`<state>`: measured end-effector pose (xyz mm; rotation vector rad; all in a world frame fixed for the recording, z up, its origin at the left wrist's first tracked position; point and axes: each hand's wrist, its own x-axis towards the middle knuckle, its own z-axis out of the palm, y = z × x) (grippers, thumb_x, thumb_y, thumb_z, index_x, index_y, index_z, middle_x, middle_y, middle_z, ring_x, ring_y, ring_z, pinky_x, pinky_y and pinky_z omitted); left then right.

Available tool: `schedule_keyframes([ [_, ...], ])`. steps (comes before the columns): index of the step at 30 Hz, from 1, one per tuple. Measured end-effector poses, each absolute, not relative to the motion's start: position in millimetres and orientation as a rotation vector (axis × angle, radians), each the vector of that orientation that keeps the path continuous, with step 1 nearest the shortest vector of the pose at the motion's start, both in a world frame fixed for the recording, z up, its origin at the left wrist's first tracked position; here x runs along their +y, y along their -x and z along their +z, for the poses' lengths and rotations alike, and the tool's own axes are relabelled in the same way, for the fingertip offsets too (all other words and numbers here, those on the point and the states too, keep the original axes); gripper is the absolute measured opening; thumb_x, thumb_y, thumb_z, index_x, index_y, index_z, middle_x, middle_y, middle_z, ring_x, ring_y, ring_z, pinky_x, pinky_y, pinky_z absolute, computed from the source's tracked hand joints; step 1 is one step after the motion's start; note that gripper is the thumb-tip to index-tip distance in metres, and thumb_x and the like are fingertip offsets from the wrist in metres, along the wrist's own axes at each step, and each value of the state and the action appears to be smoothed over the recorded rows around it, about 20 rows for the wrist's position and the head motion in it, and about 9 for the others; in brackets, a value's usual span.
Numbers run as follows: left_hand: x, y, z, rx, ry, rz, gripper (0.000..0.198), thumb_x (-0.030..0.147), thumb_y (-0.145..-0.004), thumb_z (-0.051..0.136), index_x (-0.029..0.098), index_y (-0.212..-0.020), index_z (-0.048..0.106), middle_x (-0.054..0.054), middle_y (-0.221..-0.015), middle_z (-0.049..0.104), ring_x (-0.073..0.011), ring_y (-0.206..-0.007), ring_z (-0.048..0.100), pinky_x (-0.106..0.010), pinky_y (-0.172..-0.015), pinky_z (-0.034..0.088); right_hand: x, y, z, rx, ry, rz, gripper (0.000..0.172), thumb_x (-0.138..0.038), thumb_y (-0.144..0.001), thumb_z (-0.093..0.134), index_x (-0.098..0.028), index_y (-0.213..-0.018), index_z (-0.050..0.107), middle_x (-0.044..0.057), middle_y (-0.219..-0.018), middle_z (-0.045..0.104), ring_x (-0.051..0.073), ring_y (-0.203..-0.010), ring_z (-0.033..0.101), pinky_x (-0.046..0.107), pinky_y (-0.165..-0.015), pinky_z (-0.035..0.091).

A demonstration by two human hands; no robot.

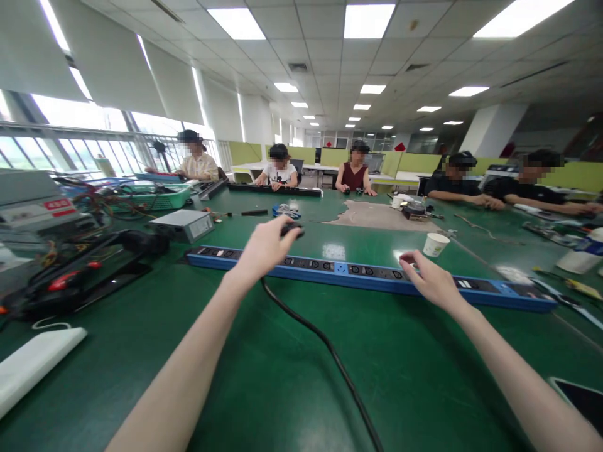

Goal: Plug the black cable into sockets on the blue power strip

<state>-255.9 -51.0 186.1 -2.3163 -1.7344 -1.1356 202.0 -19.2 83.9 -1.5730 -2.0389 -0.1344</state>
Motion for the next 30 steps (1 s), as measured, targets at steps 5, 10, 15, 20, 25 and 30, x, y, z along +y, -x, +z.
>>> schedule_keyframes([
  [5,-12.6,382.1,166.0,-2.269,1.698,-0.915,0.047,0.057,-0.098,0.070,0.023,-0.128,0.084,-0.010,-0.122,0.083,-0.0362,-0.117,0.074,-0.043,-0.105,0.057,2.1,-258.1,15.4,-1.942,1.811,-0.379,0.052,-0.048,-0.113,0.030,-0.021,-0.128,0.072,0.014,-0.132,0.078,0.034,-0.128,0.070,0.050,-0.107,0.049],
  [10,11.7,418.7,114.0,-2.568,1.598,-0.767,0.049,0.062,-0.089,0.078,0.027,-0.122,0.088,-0.012,-0.122,0.084,-0.0393,-0.117,0.075,-0.045,-0.099,0.059,6.2,-262.6,-2.6,-1.881,1.840,-0.493,0.057,-0.046,-0.114,0.024,-0.022,-0.131,0.072,0.013,-0.134,0.078,0.032,-0.128,0.068,0.050,-0.110,0.044],
  [15,22.3,408.4,91.7,-2.561,1.584,-0.792,0.045,0.058,-0.091,0.077,0.026,-0.121,0.087,-0.011,-0.123,0.084,-0.0355,-0.119,0.075,-0.041,-0.100,0.058,7.9,-262.1,-3.4,-1.886,1.832,-0.486,0.054,-0.045,-0.114,0.025,-0.023,-0.131,0.072,0.012,-0.134,0.078,0.032,-0.129,0.067,0.050,-0.109,0.044],
  [20,19.9,406.0,93.7,-2.563,1.509,-0.782,0.043,0.055,-0.091,0.079,0.025,-0.120,0.087,-0.011,-0.121,0.084,-0.0343,-0.115,0.076,-0.040,-0.099,0.057,10.0,-265.5,-5.2,-1.883,1.837,-0.485,0.055,-0.046,-0.114,0.024,-0.024,-0.130,0.071,0.011,-0.134,0.078,0.032,-0.129,0.067,0.050,-0.108,0.045],
  [25,18.1,405.4,90.0,-2.545,1.484,-0.824,0.041,0.054,-0.093,0.077,0.026,-0.121,0.086,-0.011,-0.123,0.083,-0.0337,-0.117,0.075,-0.040,-0.100,0.057,9.7,-264.8,-5.7,-1.886,1.826,-0.500,0.056,-0.045,-0.114,0.023,-0.023,-0.130,0.071,0.012,-0.134,0.077,0.032,-0.128,0.067,0.050,-0.107,0.044],
  [30,22.1,401.5,91.1,-2.581,1.491,-0.730,0.043,0.056,-0.092,0.078,0.024,-0.120,0.085,-0.015,-0.123,0.082,-0.0374,-0.118,0.075,-0.044,-0.100,0.058,7.6,-261.5,-5.5,-1.860,1.818,-0.518,0.054,-0.043,-0.113,0.024,-0.022,-0.127,0.072,0.014,-0.129,0.079,0.033,-0.125,0.067,0.049,-0.104,0.045],
])
